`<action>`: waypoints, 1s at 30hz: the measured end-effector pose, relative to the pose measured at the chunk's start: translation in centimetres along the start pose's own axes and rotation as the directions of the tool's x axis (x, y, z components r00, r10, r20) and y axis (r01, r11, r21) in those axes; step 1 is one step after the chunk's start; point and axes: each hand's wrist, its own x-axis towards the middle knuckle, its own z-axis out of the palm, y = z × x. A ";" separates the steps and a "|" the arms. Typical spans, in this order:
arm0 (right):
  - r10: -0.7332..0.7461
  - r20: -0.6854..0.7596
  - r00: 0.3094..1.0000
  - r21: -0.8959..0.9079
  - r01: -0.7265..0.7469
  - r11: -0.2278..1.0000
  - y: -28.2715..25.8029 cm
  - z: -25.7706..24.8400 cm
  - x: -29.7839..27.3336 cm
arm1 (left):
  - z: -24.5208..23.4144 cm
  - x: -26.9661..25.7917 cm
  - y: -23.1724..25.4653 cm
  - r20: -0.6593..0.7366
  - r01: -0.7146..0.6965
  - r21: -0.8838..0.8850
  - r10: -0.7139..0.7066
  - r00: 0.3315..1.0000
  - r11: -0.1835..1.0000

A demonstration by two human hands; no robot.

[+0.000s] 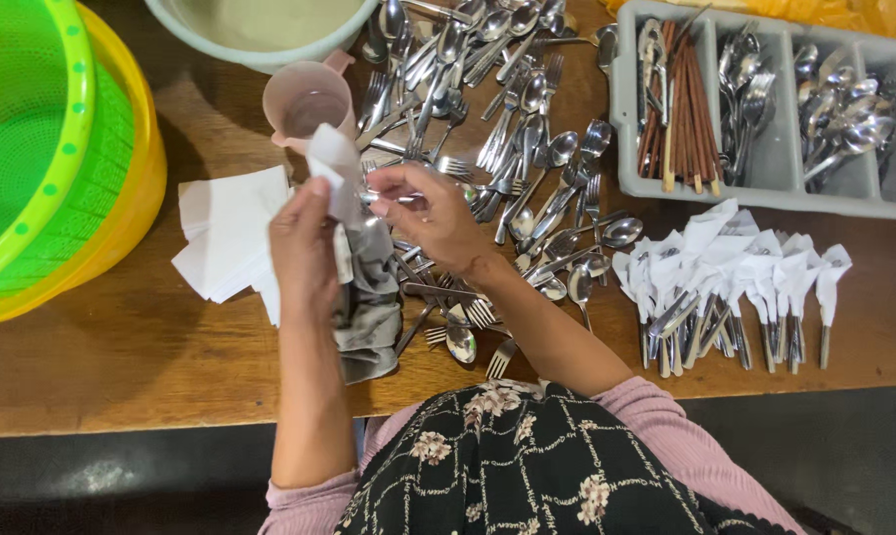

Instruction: The person sorts cutlery and chopsticks into an organizer tray, folds paper napkins by hand, and wraps spoons and forks with the napkins.

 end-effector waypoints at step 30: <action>0.131 -0.369 0.920 0.083 -0.108 0.991 0.7 -7.4 -4.6 | 11.6 -4.1 0.9 0.356 -0.045 0.253 -0.050 0.933 0.966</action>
